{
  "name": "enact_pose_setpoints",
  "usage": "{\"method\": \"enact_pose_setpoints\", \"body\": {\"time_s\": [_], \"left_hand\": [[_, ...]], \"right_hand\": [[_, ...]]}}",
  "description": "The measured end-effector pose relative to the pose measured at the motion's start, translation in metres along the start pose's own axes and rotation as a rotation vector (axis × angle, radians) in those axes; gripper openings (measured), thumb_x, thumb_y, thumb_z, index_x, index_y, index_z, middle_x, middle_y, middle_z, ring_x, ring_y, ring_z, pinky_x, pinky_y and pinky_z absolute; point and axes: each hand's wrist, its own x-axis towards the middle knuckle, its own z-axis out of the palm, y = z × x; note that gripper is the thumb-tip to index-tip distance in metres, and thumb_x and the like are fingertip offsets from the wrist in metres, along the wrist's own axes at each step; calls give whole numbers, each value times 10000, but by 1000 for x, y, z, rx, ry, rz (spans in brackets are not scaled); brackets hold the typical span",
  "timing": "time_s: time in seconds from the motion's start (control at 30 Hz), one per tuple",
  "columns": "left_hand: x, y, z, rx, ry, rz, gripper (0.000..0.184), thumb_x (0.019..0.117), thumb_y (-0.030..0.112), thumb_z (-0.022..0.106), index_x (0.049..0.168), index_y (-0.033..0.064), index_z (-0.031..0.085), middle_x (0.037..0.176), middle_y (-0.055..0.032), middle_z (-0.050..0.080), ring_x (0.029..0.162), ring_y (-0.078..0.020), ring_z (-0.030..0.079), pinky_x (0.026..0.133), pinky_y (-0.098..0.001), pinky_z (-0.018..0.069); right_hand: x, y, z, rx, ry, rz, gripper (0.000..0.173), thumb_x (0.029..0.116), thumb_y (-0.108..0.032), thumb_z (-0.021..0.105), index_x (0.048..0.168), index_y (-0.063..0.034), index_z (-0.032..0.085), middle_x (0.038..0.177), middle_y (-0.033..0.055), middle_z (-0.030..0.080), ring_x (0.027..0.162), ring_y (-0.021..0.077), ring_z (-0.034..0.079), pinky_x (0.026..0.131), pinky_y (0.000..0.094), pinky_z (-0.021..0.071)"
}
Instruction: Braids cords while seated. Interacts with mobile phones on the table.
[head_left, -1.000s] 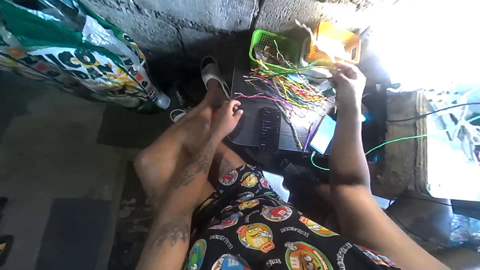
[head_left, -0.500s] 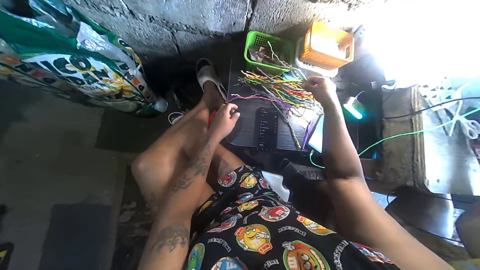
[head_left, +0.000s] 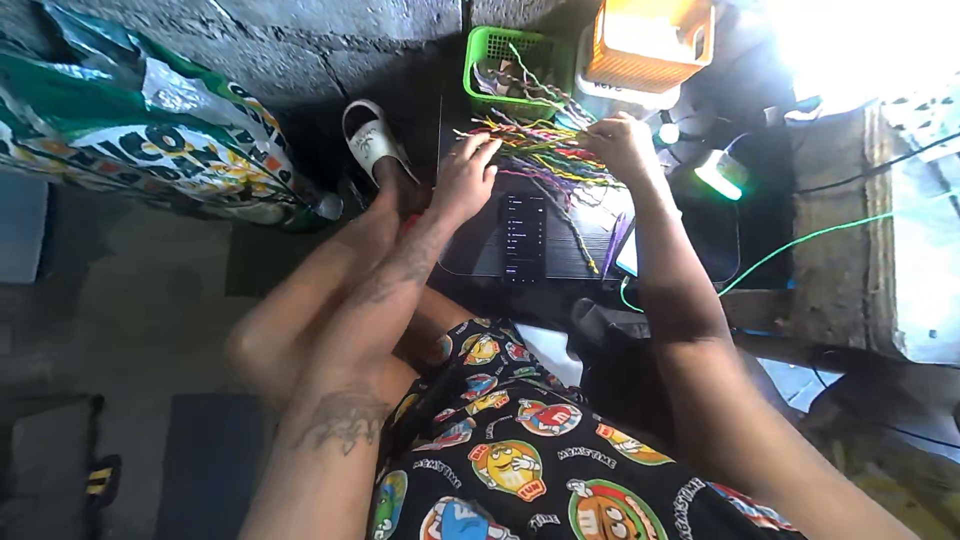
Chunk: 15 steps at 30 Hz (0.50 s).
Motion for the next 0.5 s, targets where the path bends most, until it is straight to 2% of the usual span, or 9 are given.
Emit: {"method": "enact_pose_setpoints", "body": {"time_s": [0.07, 0.17, 0.23, 0.33, 0.43, 0.5], "left_hand": [[19, 11, 8, 11, -120, -23, 555, 1054, 222, 519, 1585, 149, 377, 1650, -153, 302, 1515, -365, 290, 1221, -521, 254], [36, 13, 28, 38, -266, -118, 613, 1079, 344, 479, 1637, 250, 242, 1700, -101, 181, 1554, -401, 139, 1197, -644, 200], [39, 5, 40, 35, -322, -176, 597, 1088, 384, 437, 1638, 266, 236, 1707, -97, 157, 1560, -409, 95, 1180, -708, 152], [35, -7, 51, 48, -326, -196, 573, 1093, 376, 418, 1630, 244, 268, 1705, -92, 168, 1564, -400, 83, 1170, -727, 135], [38, -10, 54, 102, -332, -205, 572, 1094, 410, 386, 1629, 239, 274, 1704, -91, 175, 1564, -396, 87, 1163, -737, 143], [44, -11, 53, 118, -338, -219, 578, 1095, 432, 371, 1630, 236, 272, 1705, -74, 177, 1567, -383, 93, 1165, -732, 151]], "right_hand": [[-1, 0, -3, 23, -22, -9, 335, 1041, -302, 572, 1234, -65, 710, 1261, 201, 665, 1203, 374, 620, 1055, 578, 445], [-1, -1, -8, 68, -9, -27, 328, 1058, -285, 532, 1237, -68, 701, 1198, 181, 703, 1138, 348, 661, 1016, 570, 473], [-2, -2, -16, 84, 29, -56, 329, 1069, -262, 494, 1229, -42, 681, 1167, 180, 701, 1101, 318, 669, 1001, 534, 487], [-5, -2, -33, 147, 200, -97, 342, 1065, -253, 485, 1194, 1, 674, 1124, 177, 698, 1036, 241, 674, 968, 431, 509], [-12, -11, -56, 213, 405, -104, 333, 1065, -242, 475, 1164, -13, 697, 1028, 101, 704, 894, 116, 655, 853, 305, 524], [-22, -23, -75, 235, 499, -73, 318, 1062, -225, 472, 1112, -6, 698, 945, 67, 677, 833, 94, 617, 811, 306, 505]]}}
